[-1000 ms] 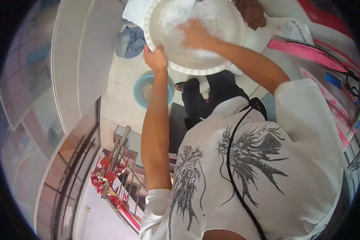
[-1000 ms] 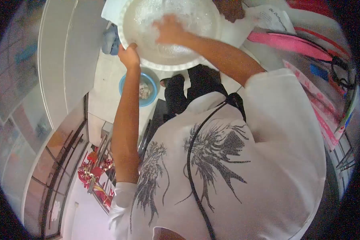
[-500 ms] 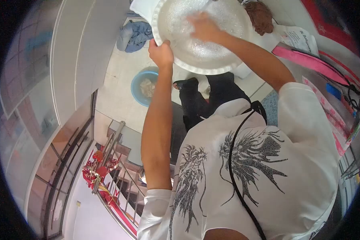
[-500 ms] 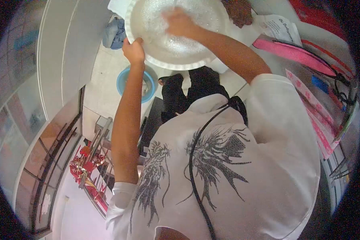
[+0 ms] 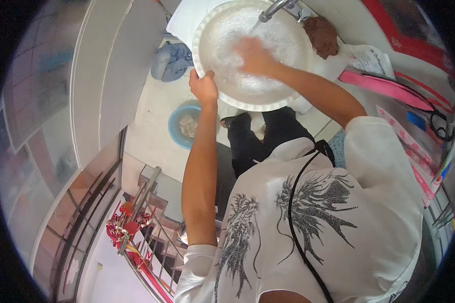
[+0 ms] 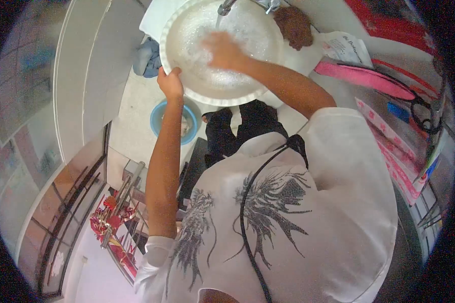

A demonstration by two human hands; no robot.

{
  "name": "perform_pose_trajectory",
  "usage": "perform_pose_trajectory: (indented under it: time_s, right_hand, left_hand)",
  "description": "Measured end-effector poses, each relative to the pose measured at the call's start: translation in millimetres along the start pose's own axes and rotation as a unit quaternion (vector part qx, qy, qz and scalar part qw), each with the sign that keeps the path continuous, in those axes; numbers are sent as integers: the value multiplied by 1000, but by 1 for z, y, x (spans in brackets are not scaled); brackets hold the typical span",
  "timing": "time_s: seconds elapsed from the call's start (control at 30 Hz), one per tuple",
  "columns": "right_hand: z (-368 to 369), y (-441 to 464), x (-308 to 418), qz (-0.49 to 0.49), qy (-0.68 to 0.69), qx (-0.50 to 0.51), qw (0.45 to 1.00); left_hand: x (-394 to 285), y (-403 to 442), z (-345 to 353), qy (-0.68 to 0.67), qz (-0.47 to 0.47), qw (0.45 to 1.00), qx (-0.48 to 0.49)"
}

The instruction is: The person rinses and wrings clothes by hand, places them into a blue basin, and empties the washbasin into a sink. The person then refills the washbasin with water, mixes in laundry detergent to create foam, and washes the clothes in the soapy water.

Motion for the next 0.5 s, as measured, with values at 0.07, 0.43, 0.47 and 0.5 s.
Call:
perform_pose_trajectory:
  time_s: [0.07, 0.43, 0.47, 0.5]
  right_hand:
    - [-8, 6, -16, 180, 71, 52, 980]
    - [-33, -32, 18, 91, -91, 101, 986]
    - [-30, -24, 4, 90, -92, 100, 987]
    - [-32, -15, -15, 193, -10, 95, 977]
  left_hand:
    - [4, 0, 0, -9, 10, 1000, 12]
    - [-1, -2, 1, 24, 13, 1000, -11]
    - [2, -2, 1, 5, 4, 1000, -13]
    - [1, -2, -1, 7, 5, 1000, -14]
Point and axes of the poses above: each hand's wrist, its own y-axis towards the middle knuckle, its own z-axis out of the palm, x = y × z, the point moved 6 cm from there along y, towards the middle knuckle, and after that the axes turned 14 degrees about z, right-handed, at the moved point
